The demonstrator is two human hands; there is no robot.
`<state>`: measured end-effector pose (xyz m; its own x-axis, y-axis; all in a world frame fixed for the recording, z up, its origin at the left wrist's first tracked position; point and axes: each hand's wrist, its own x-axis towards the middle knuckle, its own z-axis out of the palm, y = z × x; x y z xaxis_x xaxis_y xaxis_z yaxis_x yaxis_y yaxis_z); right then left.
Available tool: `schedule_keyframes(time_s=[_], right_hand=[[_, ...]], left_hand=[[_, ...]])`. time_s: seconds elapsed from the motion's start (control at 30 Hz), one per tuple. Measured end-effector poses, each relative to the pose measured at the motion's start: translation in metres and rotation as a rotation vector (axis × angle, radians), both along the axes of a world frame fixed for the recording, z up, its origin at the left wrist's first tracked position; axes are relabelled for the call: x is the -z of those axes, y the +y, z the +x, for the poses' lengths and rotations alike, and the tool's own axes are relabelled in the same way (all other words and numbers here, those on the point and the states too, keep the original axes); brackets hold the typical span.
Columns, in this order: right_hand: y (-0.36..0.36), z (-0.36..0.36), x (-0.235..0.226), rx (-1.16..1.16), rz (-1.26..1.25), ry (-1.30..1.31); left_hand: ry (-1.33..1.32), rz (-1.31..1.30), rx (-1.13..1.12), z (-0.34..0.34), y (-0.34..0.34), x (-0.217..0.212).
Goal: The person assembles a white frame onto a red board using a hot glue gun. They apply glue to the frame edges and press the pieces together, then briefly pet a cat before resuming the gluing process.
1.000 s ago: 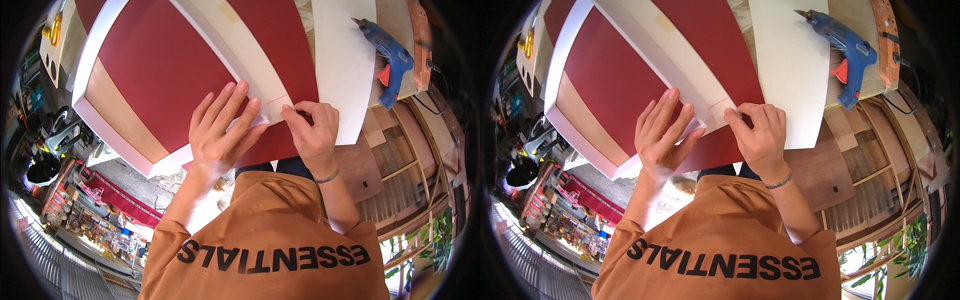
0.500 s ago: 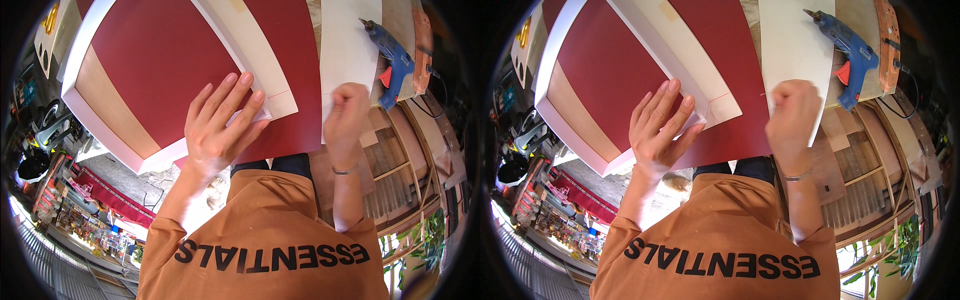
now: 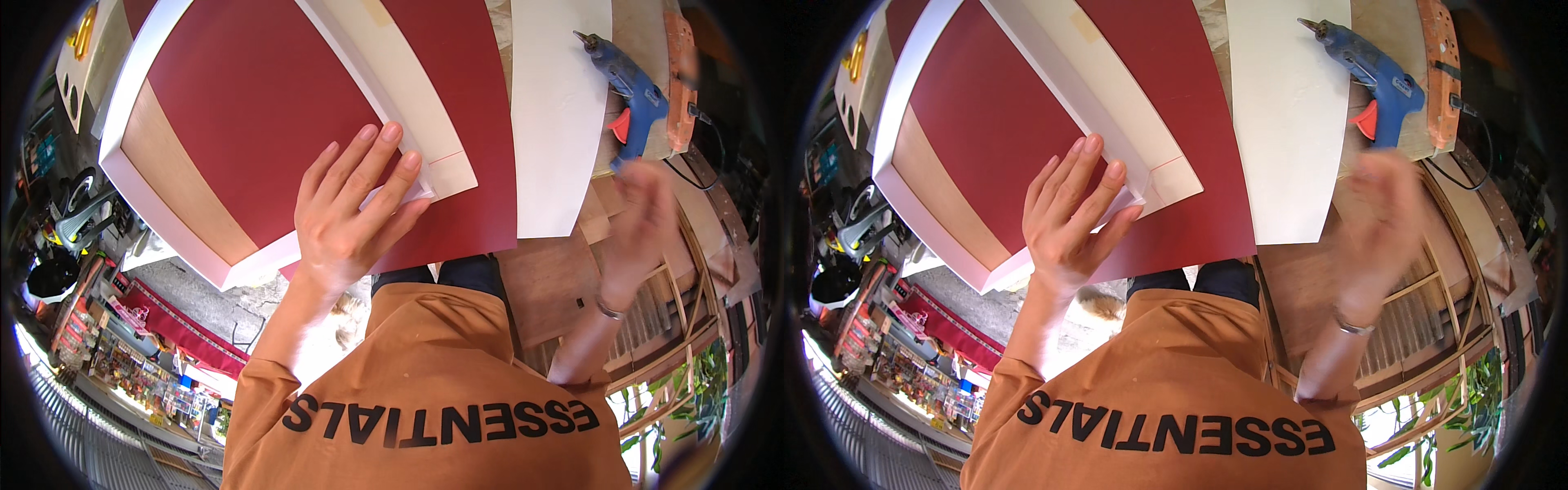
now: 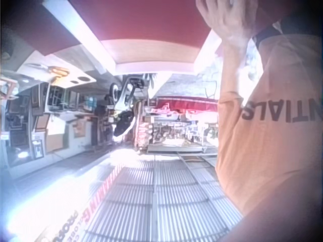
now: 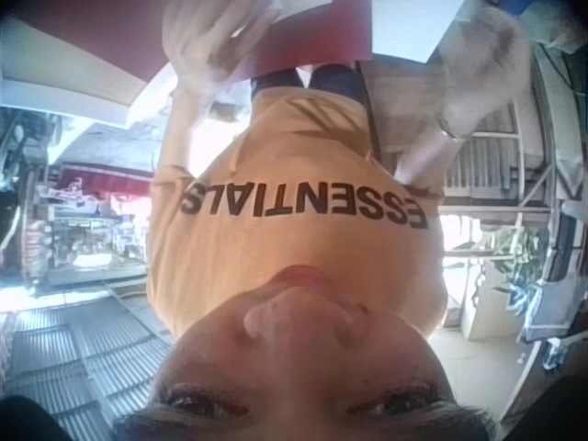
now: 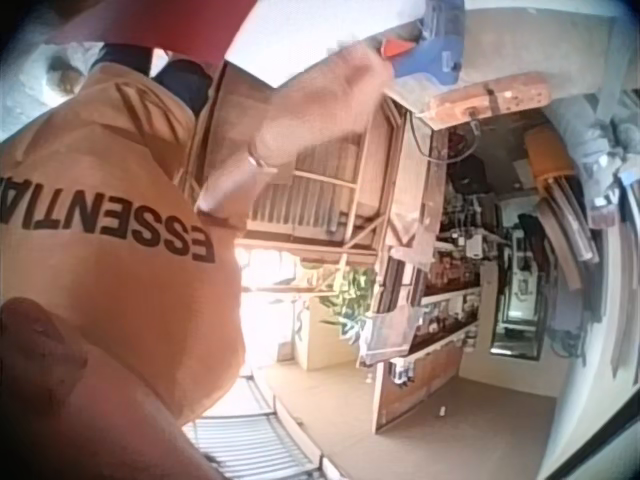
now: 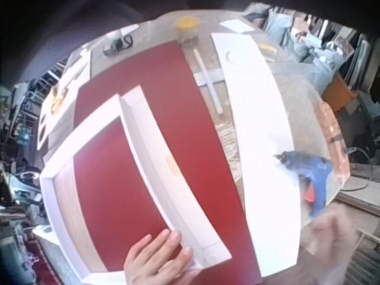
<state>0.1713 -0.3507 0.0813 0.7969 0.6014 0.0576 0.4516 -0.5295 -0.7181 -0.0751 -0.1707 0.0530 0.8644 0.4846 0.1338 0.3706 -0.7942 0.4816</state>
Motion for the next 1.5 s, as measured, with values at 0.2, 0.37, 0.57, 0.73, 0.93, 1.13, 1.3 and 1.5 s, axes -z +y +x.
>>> schedule_keyframes(time_s=[0.2,0.37,0.57,0.73,0.93,1.13,1.3,1.5], right_hand=[[0.084,-0.04,0.047,-0.402,0.152,-0.023],[0.107,-0.054,0.065,-0.438,0.115,-0.155],[0.107,-0.055,0.064,-0.504,-0.022,-0.177],[0.096,-0.042,0.041,-0.53,-0.042,-0.08],[-0.009,-0.037,-0.001,-0.002,0.082,0.479],[-0.215,-0.102,0.031,0.05,-0.542,0.576],[-0.385,-0.161,0.112,0.114,-0.866,0.439],[-0.367,-0.161,0.139,0.031,-1.119,0.845]], left_hand=[[0.004,-0.005,0.006,0.0,0.002,-0.002],[0.01,-0.002,0.008,0.0,0.001,-0.003],[0.011,0.001,0.006,0.0,0.001,-0.002],[0.021,0.01,0.011,0.0,0.003,-0.003],[0.02,-0.006,0.012,0.0,0.003,-0.002],[0.013,-0.012,0.013,0.001,0.002,-0.001],[0.028,0.004,0.009,-0.001,0.001,-0.004],[0.023,0.005,0.009,0.0,0.001,-0.005]])
